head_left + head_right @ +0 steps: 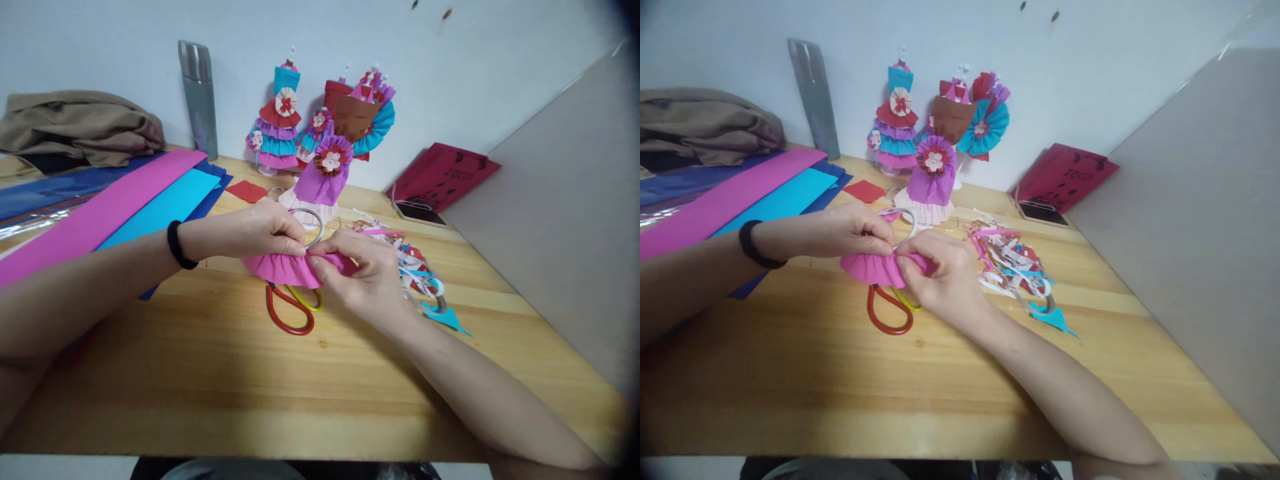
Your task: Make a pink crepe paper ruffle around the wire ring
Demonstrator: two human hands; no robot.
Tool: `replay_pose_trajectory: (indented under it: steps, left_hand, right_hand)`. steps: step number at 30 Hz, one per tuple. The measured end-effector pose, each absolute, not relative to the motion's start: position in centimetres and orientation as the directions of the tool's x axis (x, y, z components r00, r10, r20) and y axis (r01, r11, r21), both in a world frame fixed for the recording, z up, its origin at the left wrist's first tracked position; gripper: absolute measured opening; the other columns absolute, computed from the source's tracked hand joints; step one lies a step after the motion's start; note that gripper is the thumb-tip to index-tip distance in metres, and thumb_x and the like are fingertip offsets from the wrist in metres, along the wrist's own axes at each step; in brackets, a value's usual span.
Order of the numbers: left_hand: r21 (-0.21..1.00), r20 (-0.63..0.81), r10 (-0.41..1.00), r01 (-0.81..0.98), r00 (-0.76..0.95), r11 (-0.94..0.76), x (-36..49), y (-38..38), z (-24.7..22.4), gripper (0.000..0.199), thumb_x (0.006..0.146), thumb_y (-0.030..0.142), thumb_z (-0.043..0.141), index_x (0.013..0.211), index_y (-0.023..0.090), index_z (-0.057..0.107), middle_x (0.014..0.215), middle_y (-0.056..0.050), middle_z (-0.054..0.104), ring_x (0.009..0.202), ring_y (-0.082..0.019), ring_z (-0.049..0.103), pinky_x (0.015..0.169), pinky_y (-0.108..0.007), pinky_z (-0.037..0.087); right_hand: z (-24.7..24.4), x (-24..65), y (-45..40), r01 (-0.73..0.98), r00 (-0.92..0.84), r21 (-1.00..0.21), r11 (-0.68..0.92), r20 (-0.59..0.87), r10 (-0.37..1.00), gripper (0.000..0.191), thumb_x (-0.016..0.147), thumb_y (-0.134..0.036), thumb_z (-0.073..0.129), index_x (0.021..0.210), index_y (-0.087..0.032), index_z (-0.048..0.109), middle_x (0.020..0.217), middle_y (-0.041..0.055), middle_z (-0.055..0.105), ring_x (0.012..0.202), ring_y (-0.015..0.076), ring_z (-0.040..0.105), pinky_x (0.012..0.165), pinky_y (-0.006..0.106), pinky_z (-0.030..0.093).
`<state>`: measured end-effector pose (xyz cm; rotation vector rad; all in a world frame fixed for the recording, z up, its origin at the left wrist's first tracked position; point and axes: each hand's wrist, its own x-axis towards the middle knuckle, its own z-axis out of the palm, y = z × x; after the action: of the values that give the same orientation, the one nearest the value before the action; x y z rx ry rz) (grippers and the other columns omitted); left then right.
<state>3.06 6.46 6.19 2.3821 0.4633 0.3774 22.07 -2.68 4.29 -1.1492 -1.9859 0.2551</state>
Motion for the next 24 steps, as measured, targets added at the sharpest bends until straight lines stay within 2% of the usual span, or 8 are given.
replay_pose_trajectory:
  steps: [2,6,15,21,24]
  left_hand:
    - [0.662,0.143,0.427,0.234,0.893,-0.712,3.1,6.4,6.2,0.033,0.087,0.034,0.054,0.060,0.015,0.052,0.056,0.005,0.037,0.053,-0.008,0.034,0.049,-0.022,0.022]
    - [0.655,0.130,0.417,0.238,0.899,-0.717,3.1,6.3,6.4,0.032,0.087,0.033,0.053,0.062,0.015,0.052,0.057,0.005,0.036,0.053,-0.007,0.033,0.049,-0.022,0.023]
    - [0.642,0.146,0.412,0.231,0.900,-0.732,3.0,6.2,6.4,0.035,0.090,0.034,0.054,0.060,0.015,0.050,0.057,0.005,0.035,0.052,-0.007,0.032,0.049,-0.023,0.022]
    - [0.660,0.151,0.412,0.219,0.898,-0.719,3.0,6.2,6.3,0.034,0.089,0.032,0.055,0.059,0.015,0.050,0.057,0.004,0.037,0.052,-0.008,0.033,0.049,-0.023,0.022]
    - [0.644,0.179,0.405,0.205,0.897,-0.737,3.0,6.2,6.2,0.034,0.089,0.031,0.056,0.059,0.015,0.050,0.057,0.004,0.038,0.053,-0.008,0.034,0.049,-0.023,0.023]
  right_hand:
    - [4.4,22.1,-2.7,0.651,-0.238,-0.522,0.551,0.549,0.801,0.012,0.082,-0.018,0.062,0.071,-0.023,0.064,0.070,0.0004,0.069,0.063,0.0156,0.060,0.062,0.031,0.046]
    - [4.3,22.3,-2.3,0.634,-0.163,-0.587,0.503,0.535,0.829,0.015,0.079,-0.021,0.066,0.067,-0.022,0.057,0.065,-0.0008,0.063,0.058,0.0142,0.056,0.058,0.029,0.044]
    - [3.6,22.4,-1.6,0.545,-0.114,-0.713,0.441,0.459,0.881,0.019,0.076,-0.027,0.068,0.065,-0.022,0.053,0.062,-0.0005,0.058,0.058,0.0143,0.052,0.052,0.027,0.039]
    - [4.1,22.1,-1.4,0.358,-0.098,-0.881,0.309,0.293,0.951,0.027,0.070,-0.033,0.075,0.062,-0.023,0.052,0.058,-0.0014,0.056,0.050,0.0128,0.048,0.045,0.027,0.038]
    - [4.2,22.0,-1.3,0.280,-0.116,-0.928,0.246,0.222,0.968,0.033,0.067,-0.039,0.080,0.062,-0.023,0.052,0.055,-0.0021,0.055,0.047,0.0123,0.048,0.042,0.026,0.037]
